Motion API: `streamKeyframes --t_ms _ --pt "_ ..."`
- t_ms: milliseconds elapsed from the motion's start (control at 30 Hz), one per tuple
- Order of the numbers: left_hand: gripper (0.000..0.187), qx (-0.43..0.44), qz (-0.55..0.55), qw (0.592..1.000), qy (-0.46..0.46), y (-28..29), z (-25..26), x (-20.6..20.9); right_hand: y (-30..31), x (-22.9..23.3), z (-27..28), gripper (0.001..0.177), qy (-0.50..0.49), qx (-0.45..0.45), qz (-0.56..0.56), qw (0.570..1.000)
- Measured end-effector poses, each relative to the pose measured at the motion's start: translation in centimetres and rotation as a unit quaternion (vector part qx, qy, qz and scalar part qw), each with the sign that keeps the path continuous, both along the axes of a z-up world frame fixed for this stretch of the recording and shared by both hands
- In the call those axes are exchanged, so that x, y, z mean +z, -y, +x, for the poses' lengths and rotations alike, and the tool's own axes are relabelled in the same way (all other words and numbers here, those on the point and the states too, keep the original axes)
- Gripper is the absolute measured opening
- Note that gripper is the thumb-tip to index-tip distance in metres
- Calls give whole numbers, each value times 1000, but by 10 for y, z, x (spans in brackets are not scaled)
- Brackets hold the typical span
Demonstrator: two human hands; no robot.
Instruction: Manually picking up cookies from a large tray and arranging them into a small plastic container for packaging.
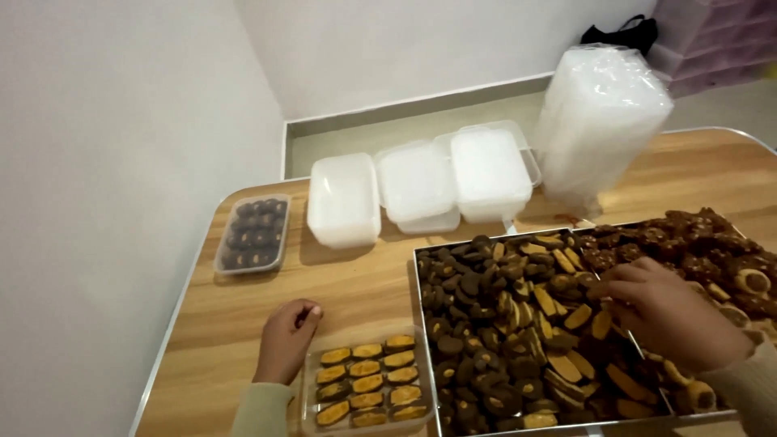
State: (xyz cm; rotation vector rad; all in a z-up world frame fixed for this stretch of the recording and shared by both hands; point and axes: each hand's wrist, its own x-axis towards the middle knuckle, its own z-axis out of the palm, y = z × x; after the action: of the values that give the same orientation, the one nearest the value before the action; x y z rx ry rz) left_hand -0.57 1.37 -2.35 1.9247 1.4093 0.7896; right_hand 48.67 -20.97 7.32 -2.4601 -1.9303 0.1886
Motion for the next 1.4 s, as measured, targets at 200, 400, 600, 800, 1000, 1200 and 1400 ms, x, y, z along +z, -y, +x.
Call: streamKeyframes --t_ms 200,400,600,800,1000,1200,1400 --pt "29 4 -27 999 -20 6 4 14 1 -20 0 30 51 78 -25 995" --pt "25 -13 30 999 -6 -6 -2 -11 -21 -41 10 31 91 173 -20 981" --pt "23 8 -10 1000 -17 4 3 6 -37 -14 -8 32 122 110 -211 964" --pt "22 7 -15 1000 -24 7 4 12 -41 -8 -4 19 112 98 -212 966" --pt "24 5 -34 999 -39 14 6 25 -43 -19 9 28 62 10 -205 977" --pt "24 3 -43 998 -50 16 6 29 -45 54 -79 17 -50 24 -64 996" --pt "27 -4 -31 998 -49 13 4 20 -85 -4 -182 14 -184 368 63 909"
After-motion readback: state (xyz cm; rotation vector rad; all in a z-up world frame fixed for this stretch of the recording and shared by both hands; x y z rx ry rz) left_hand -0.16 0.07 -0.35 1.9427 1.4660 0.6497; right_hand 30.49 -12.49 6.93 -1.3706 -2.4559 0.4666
